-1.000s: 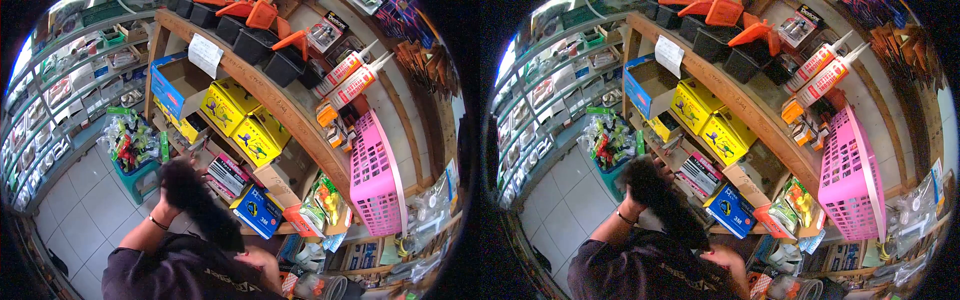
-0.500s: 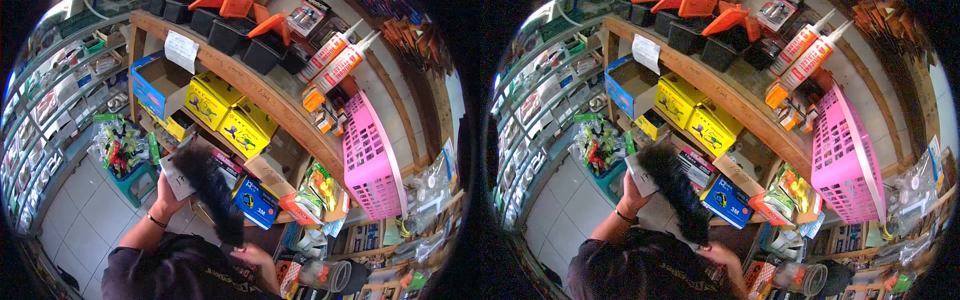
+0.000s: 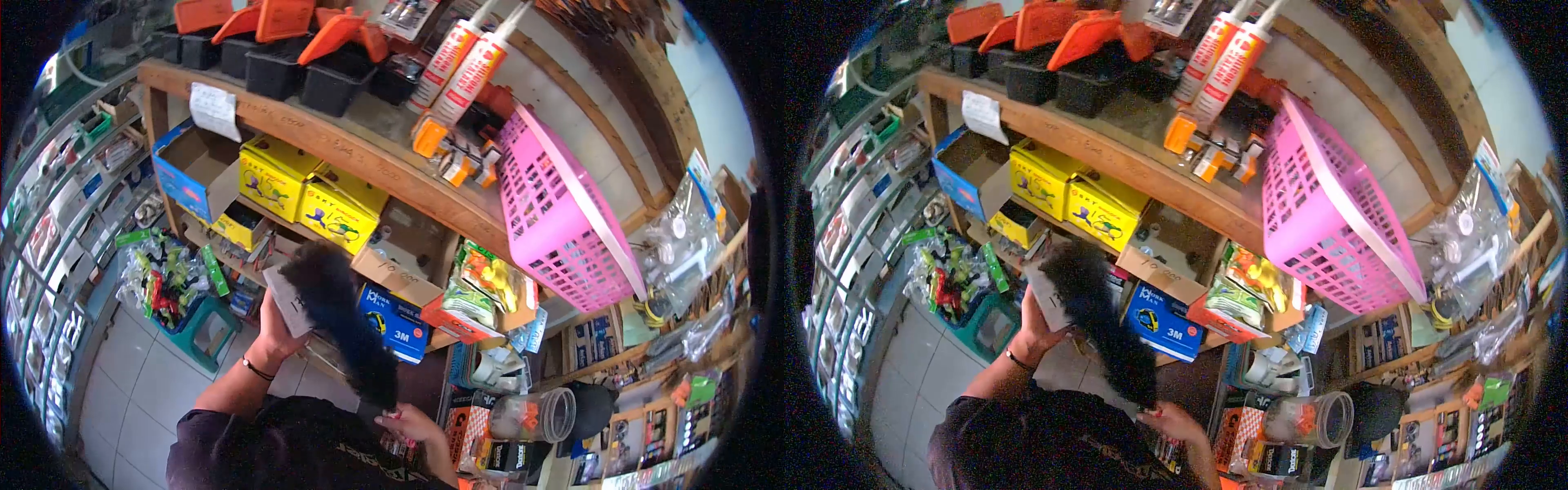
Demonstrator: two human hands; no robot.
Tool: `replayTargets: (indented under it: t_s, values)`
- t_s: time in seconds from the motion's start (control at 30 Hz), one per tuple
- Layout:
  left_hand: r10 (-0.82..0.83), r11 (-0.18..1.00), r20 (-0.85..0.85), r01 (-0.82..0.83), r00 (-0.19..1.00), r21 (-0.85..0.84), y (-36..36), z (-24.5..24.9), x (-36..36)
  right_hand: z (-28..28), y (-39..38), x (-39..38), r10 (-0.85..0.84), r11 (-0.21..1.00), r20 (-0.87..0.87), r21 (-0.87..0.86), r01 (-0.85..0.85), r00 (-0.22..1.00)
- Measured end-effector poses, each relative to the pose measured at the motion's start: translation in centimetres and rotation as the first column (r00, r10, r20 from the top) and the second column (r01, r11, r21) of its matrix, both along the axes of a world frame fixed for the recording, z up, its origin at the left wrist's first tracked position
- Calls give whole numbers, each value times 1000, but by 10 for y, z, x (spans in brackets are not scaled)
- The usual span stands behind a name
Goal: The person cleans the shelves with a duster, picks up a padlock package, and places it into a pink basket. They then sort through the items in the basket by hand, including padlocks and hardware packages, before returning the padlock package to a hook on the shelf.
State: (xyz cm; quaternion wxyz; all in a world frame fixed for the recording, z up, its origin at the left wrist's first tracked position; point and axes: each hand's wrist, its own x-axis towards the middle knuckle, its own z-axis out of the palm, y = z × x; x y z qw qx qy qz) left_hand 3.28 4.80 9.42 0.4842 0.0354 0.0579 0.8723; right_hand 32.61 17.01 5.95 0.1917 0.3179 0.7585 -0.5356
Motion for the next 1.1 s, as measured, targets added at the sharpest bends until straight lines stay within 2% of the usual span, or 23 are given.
replayTargets:
  t_s: [0.07,0.1,0.13,0.2,0.23,0.27,0.33,0.37,0.4,0.43,0.47,0.5,0.53,0.63,0.67,0.77,0.83,0.9,0.93,1.0,1.03,1.07,1.1]
  values:
    - [28,1000,82,-28,996,-6,14,-13,5,42,-12,-5,65,998,50,-22,-64,997]
    - [2,998,-59,-6,998,-67,18,-15,10,47,-8,1,122,991,175,33,-130,977]
    - [-32,992,-200,6,979,-127,20,-19,14,54,-3,11,99,993,157,46,-107,983]
    - [-106,972,-206,145,973,185,24,-34,10,71,8,41,343,852,-122,457,-254,932]
    - [-154,974,-61,162,986,161,30,-39,15,92,10,57,287,859,-147,478,-187,946]
    - [-173,969,-87,186,981,162,32,-24,20,121,11,74,233,861,-175,495,-119,957]
    - [-74,961,150,111,986,-255,30,14,33,176,7,108,5,875,-283,465,133,959]
    - [-156,975,51,162,986,-154,31,3,29,200,-5,123,-252,807,-363,434,402,897]
    - [-223,974,-54,220,973,-53,30,-11,26,218,-2,147,-194,769,-426,494,407,884]
    - [-265,964,-43,264,963,-19,30,-12,25,221,-10,158,-261,380,-624,635,673,737]
    - [-269,963,-65,269,961,-11,30,-10,26,242,-18,160,-573,250,-683,382,890,454]
    - [-232,973,-42,231,972,-23,28,-6,29,254,-17,165,-491,213,-806,256,943,330]
    - [-193,981,-16,192,981,-37,27,-6,30,279,-20,153,-482,68,-829,289,955,285]
    - [-233,966,-118,216,965,-140,14,-23,24,334,11,148,-331,-122,-753,631,766,568]
    - [-231,967,-138,212,963,-141,11,-25,24,353,24,145,-351,-269,-583,812,517,733]
    - [-244,957,-167,209,955,-203,1,-11,29,395,56,102,-205,-450,-465,826,339,861]
    - [-222,964,-171,190,960,-187,-5,-32,29,414,70,61,-298,-484,-334,860,160,894]
    - [-179,970,-197,139,964,-201,-14,-24,35,423,94,25,-483,-329,-92,941,-83,871]
    - [-150,948,-325,43,934,-314,-20,-25,37,418,98,13,-464,-339,-114,939,-57,879]
    - [-93,967,-406,-14,909,-253,-36,-17,35,411,98,-11,-443,-301,-8,943,-141,896]
    - [-63,977,-539,-58,840,-205,-38,1,31,406,91,-18,-235,-457,-41,886,-73,971]
    - [18,929,-578,-228,816,-292,-41,18,37,397,81,-24,-18,-589,-37,808,19,999]
    - [-1,925,-540,-205,842,-321,-44,22,26,392,65,-33,104,-594,26,803,41,994]
